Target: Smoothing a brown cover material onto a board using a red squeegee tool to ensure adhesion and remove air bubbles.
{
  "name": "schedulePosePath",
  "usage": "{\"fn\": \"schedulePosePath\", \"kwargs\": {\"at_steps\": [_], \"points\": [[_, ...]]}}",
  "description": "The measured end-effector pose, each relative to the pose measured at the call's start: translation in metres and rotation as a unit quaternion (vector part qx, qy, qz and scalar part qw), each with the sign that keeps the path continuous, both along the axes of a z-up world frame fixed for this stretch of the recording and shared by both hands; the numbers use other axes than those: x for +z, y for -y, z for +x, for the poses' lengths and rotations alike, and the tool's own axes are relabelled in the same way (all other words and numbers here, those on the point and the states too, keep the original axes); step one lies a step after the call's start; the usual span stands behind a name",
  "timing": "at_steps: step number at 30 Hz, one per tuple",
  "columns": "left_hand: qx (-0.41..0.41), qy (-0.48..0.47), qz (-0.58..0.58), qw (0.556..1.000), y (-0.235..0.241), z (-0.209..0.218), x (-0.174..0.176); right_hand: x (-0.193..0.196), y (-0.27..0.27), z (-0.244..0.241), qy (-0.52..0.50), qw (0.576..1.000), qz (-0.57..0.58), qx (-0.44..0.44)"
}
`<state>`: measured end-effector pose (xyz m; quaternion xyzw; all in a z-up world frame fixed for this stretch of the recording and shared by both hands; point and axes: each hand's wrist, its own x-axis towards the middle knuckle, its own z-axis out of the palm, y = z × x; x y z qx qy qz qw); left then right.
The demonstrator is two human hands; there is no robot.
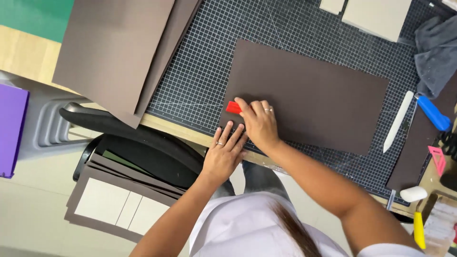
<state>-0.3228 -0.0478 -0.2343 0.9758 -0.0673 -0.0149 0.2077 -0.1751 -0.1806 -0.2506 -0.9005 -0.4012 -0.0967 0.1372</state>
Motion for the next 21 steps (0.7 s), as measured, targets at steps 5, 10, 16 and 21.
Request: {"fn": "schedulePosePath", "kwargs": {"at_steps": [5,10,16,21], "points": [[-0.005,0.017,-0.016,1.000,0.000,0.002,-0.004,0.014,-0.016,0.060,0.040,0.999,0.029,-0.011],[-0.008,0.059,-0.028,0.998,-0.004,0.004,-0.009,0.020,-0.005,-0.001,-0.009,0.999,0.035,0.004],[-0.011,0.081,-0.041,0.996,-0.006,0.001,-0.007,0.010,-0.010,0.034,0.007,0.998,0.060,-0.021],[0.011,0.095,-0.052,0.994,-0.004,0.001,-0.003,0.015,0.006,-0.017,-0.096,0.991,0.084,0.029]]}}
